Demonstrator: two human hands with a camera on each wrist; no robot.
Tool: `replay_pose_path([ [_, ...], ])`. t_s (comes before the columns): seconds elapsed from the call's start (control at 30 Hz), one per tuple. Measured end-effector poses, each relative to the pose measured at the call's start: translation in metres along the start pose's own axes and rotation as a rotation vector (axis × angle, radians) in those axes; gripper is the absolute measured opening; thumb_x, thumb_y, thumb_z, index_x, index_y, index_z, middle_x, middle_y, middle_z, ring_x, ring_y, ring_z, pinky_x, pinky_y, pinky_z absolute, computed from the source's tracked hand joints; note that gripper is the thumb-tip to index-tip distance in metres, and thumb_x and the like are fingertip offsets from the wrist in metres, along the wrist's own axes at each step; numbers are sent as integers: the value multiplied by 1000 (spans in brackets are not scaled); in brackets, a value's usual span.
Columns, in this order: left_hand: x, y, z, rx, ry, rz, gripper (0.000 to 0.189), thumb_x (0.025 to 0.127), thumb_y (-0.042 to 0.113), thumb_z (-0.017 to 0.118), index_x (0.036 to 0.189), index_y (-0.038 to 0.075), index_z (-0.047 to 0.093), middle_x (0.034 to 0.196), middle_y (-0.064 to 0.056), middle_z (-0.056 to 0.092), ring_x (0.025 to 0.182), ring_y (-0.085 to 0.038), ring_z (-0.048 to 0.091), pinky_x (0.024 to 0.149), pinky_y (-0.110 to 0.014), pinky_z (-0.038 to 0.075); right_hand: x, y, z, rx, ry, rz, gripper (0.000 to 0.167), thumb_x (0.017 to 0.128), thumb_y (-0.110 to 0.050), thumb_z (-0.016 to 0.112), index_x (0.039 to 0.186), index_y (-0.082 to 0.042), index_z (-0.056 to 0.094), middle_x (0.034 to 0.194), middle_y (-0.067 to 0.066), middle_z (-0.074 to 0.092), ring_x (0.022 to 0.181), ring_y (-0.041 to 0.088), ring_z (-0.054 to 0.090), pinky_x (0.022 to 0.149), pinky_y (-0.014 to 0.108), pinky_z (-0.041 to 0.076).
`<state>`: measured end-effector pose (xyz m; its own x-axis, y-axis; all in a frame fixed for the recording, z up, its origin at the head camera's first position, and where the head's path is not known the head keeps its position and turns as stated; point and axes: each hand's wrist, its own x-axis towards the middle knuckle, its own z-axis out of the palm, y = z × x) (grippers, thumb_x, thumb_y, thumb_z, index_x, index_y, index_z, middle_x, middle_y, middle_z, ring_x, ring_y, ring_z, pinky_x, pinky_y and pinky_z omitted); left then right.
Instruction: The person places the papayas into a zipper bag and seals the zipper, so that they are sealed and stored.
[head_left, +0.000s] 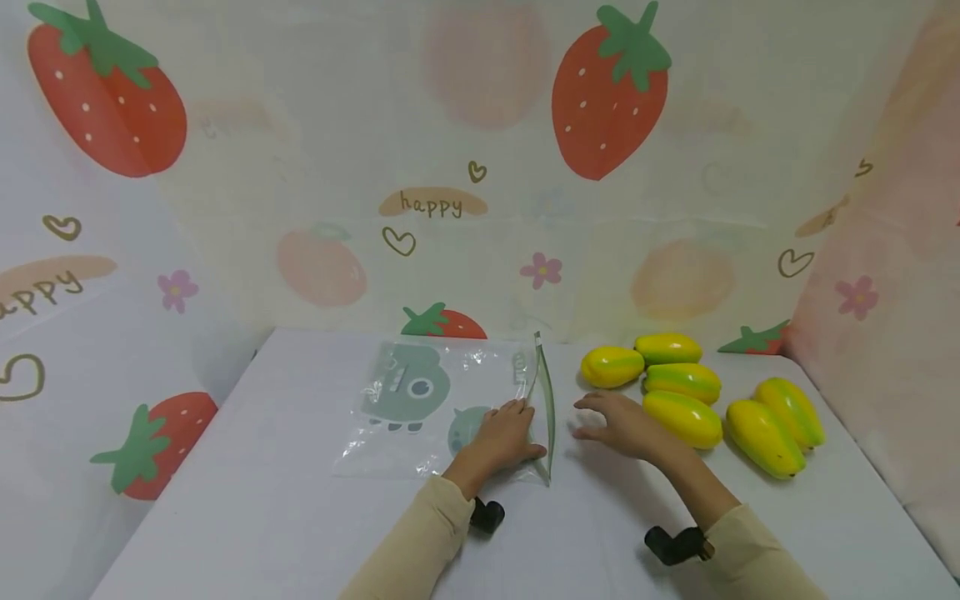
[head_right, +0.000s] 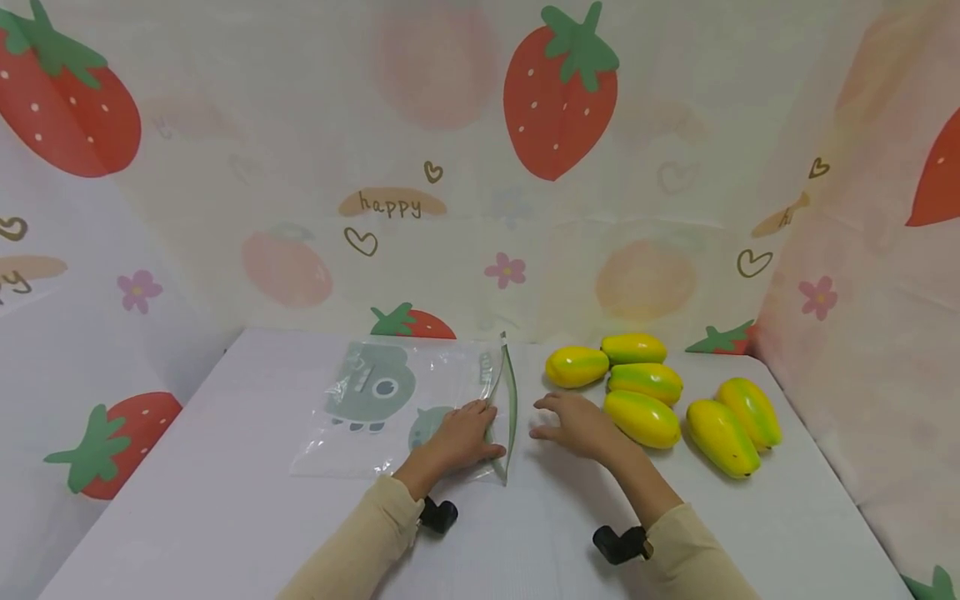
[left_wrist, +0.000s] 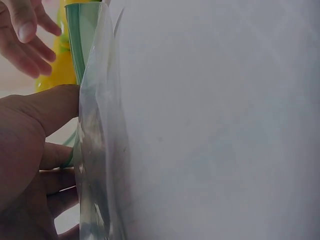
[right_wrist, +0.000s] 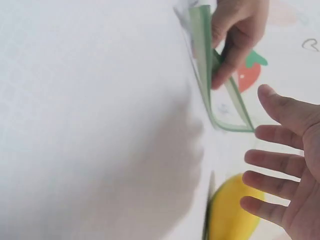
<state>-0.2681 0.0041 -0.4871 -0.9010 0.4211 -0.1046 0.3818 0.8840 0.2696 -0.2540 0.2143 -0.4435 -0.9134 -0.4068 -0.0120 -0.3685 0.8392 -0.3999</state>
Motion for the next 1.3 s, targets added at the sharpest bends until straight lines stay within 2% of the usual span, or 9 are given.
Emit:
replay_pose_path([
  [0.47,1,-1,1,16,7,-2,72,86,44,71,141,5,46,150,-11,45,141,-24,39,113,-45,38,-9,20,-48,-18,35,17,52,90,-33,68,128,2,60,130,21,60,123,41,53,104,58,42],
  [0.6,2,-3,1,15,9,-2,71,86,45,71,141,5,47,150,-11,45,141,-24,40,113,-45,38,-17,23,-63,0,68,23,51,92,-32,66,127,3,59,129,23,60,120,42,55,101,59,44],
  [0.73,4,-2,4,31,11,-6,71,86,46,71,139,4,48,149,-11,46,140,-25,40,112,-46,40,-27,28,-74,17,89,56,52,93,-34,65,128,3,58,130,24,60,123,45,52,102,61,41],
  [0.9,3,2,3,70,12,3,72,87,46,70,138,0,48,148,-13,46,140,-25,41,110,-47,42,-36,39,-78,14,93,111,54,93,-37,64,130,3,58,133,25,58,125,48,49,102,65,39],
  [1.1,-2,9,-4,88,20,3,73,86,42,72,138,-2,47,145,-13,49,135,-25,46,105,-45,47,-44,49,-75,41,53,227,63,93,-42,63,134,5,52,137,30,51,128,52,42,104,68,34],
  [1.3,1,10,-7,19,-1,-16,76,82,40,77,138,-1,47,143,-13,50,133,-26,47,106,-45,46,-54,61,-72,-12,79,219,58,92,-37,64,130,7,55,132,33,53,124,53,44,103,67,35],
])
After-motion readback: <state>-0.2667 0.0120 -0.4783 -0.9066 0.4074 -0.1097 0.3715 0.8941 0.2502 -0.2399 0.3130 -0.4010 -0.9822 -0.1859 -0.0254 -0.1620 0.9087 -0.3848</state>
